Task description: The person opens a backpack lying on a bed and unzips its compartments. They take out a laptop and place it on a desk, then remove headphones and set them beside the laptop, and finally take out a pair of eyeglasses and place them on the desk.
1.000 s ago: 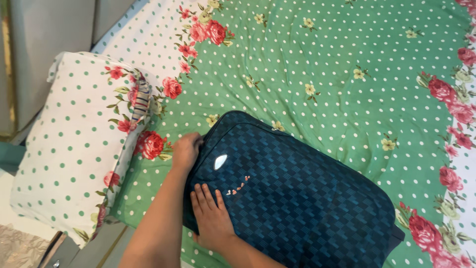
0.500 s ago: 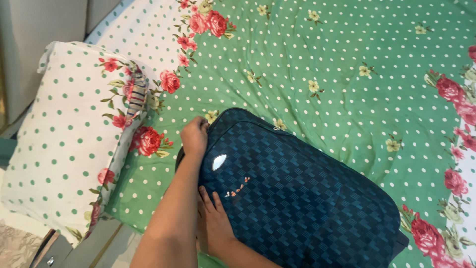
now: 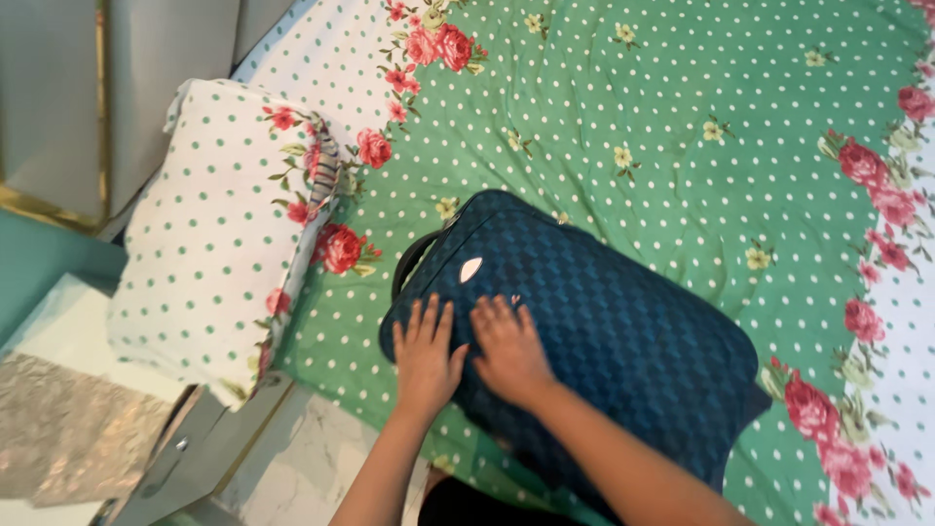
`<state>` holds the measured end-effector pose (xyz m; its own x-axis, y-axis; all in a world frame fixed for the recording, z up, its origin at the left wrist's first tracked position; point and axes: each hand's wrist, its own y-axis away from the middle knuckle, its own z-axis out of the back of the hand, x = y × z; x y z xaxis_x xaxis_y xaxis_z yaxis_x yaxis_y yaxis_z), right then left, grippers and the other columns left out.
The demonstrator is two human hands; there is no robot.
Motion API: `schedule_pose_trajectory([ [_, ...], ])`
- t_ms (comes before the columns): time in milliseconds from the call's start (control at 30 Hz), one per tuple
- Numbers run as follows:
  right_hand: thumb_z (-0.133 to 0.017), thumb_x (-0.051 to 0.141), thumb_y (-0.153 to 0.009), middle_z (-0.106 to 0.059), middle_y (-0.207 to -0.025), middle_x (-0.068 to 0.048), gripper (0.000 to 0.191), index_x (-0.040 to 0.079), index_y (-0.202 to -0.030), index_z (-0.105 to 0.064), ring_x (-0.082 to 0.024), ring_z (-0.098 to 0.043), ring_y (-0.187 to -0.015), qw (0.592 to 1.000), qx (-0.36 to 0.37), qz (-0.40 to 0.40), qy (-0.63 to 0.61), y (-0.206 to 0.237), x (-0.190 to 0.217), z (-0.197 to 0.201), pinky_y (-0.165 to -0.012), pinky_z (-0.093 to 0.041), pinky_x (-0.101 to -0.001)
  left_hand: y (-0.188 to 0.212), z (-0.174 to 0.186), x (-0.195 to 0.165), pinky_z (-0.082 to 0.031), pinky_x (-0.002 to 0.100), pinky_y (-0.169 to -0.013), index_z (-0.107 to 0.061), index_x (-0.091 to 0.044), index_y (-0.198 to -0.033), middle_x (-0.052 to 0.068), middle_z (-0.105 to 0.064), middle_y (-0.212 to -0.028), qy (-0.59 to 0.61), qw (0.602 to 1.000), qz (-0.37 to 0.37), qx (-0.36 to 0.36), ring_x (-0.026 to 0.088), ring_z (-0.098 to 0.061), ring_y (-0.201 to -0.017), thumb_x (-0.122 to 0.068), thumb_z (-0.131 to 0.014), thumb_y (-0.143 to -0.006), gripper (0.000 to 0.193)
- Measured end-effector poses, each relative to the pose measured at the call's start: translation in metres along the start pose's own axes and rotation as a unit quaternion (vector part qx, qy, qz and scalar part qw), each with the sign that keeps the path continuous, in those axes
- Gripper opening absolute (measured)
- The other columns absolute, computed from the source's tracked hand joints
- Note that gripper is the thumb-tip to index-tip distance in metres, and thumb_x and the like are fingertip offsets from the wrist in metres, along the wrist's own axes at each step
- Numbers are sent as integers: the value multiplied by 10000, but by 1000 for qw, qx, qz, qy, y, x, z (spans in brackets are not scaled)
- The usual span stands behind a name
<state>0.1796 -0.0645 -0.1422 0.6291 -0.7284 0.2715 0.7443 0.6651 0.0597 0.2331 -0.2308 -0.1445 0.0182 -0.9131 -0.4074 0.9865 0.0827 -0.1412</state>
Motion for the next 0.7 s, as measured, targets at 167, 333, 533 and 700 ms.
schedule_pose_trajectory([
  [167,-744,325,-798,-299,-1626,-193,880,-14,-1519,-370,-395,-261,-1507,991,-81,-105,22,3,-5,42,-1184,-225,-614,-27,19,-28,-204,670,-1173,-375,-33,-1535,178,-323,-1628,22,998,-55,17,408,-256,-1516,-309,-746,-837,837],
  [333,-754,289,-803,-312,-1637,-181,883,-15,-1536,-364,-387,-266,-1522,975,-146,-166,31,12,-5,75,-1192,-237,-616,-50,35,-52,-173,656,-1201,-356,-34,-1555,168,-298,-1654,15,991,-130,17,383,-221,-1546,-315,-728,-877,823],
  [533,-760,305,-813,-288,-1635,-192,887,-7,-1535,-349,-395,-240,-1520,964,-127,-233,22,50,10,64,-1197,-222,-596,-30,43,-59,-157,664,-1192,-313,-86,-1574,141,-271,-1649,6,983,-154,95,365,-197,-1541,-327,-741,-852,873],
  [700,-756,306,-815,-281,-1638,-197,897,-15,-1541,-337,-392,-224,-1529,957,-123,-261,28,66,24,45,-1214,-205,-575,-13,41,-59,-162,666,-1191,-268,-72,-1588,140,-264,-1652,6,979,-166,119,367,-196,-1539,-324,-755,-836,930],
])
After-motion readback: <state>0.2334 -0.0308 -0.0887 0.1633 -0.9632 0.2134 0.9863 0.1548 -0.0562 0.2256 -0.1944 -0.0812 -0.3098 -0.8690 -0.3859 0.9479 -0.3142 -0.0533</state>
